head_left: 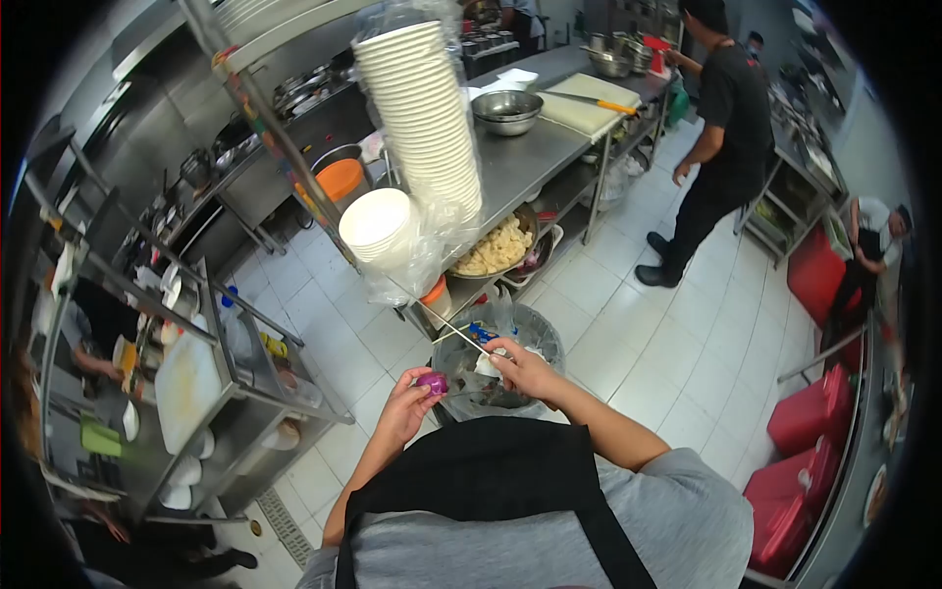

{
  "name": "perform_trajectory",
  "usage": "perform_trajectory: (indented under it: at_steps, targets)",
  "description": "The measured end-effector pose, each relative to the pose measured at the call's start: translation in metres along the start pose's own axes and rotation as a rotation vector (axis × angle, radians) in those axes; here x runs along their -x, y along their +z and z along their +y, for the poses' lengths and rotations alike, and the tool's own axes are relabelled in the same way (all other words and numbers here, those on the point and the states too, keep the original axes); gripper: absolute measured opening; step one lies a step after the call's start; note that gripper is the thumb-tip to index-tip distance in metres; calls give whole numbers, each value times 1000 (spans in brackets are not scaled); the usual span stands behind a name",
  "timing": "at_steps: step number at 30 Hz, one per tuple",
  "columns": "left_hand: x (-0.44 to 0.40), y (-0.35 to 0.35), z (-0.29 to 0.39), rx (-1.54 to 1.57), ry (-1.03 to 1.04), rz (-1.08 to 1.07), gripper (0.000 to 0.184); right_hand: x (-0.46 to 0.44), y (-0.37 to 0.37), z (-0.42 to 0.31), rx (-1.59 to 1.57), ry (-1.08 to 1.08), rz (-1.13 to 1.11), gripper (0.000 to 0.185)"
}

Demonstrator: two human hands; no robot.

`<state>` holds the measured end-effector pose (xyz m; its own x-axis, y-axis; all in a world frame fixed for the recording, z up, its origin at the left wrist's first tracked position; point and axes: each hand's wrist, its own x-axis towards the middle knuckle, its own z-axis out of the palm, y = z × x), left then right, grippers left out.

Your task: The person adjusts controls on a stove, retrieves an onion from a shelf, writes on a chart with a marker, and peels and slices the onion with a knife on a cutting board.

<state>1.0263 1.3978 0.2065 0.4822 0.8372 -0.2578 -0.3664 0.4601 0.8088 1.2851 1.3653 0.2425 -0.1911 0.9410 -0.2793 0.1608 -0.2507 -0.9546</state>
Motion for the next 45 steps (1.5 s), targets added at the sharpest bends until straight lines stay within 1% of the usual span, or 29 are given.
perform_trajectory:
  at_steps: [1,2,5,6,9,10,13,14,15,17,19,21,22,25,26,29,35,40,45]
  targets:
    - [0,2,1,14,-3,3,30,2,-1,0,-51,-13,-34,38]
    - [-2,3,0,-10,6,10,30,-1,4,6,-98,-63,-20,40]
    - [-6,6,-4,-47,52,40,28,-6,4,13,-95,141,-174,45]
    - [-9,10,-4,-46,72,53,26,-6,5,11,-71,99,-244,51]
    - [-18,16,-2,7,98,58,25,2,11,-10,-217,-3,-308,53]
    - [-24,18,0,34,108,51,25,-5,13,-4,-236,-5,-321,54]
    - [-34,26,6,143,73,161,25,0,18,-22,-332,2,-283,55]
    - [-35,29,8,166,60,165,25,-1,19,-22,-301,-33,-246,55]
    - [-37,32,8,190,53,149,25,-5,18,-17,-322,-47,-245,52]
    - [-37,32,6,244,33,138,24,-14,15,-8,-313,6,-209,51]
    - [-35,31,7,251,37,75,25,-14,15,-12,-386,69,-139,52]
    - [-32,29,6,273,45,91,30,-12,12,-14,-396,24,-214,53]
    - [-32,30,6,280,52,86,33,-10,13,-17,-370,27,-204,53]
    - [-29,30,6,307,30,111,33,-1,22,-29,-340,4,-212,54]
    - [-29,31,5,270,37,120,28,2,25,-32,-335,-19,-212,56]
    - [-26,33,3,270,52,173,29,1,29,-34,-272,-26,-246,57]
    - [-23,32,2,249,14,153,31,-1,33,-33,-211,5,-233,57]
    - [-19,33,1,218,12,158,31,-8,32,-16,-207,24,-234,55]
    - [-17,38,2,172,21,217,30,-2,36,-23,-216,22,-209,54]
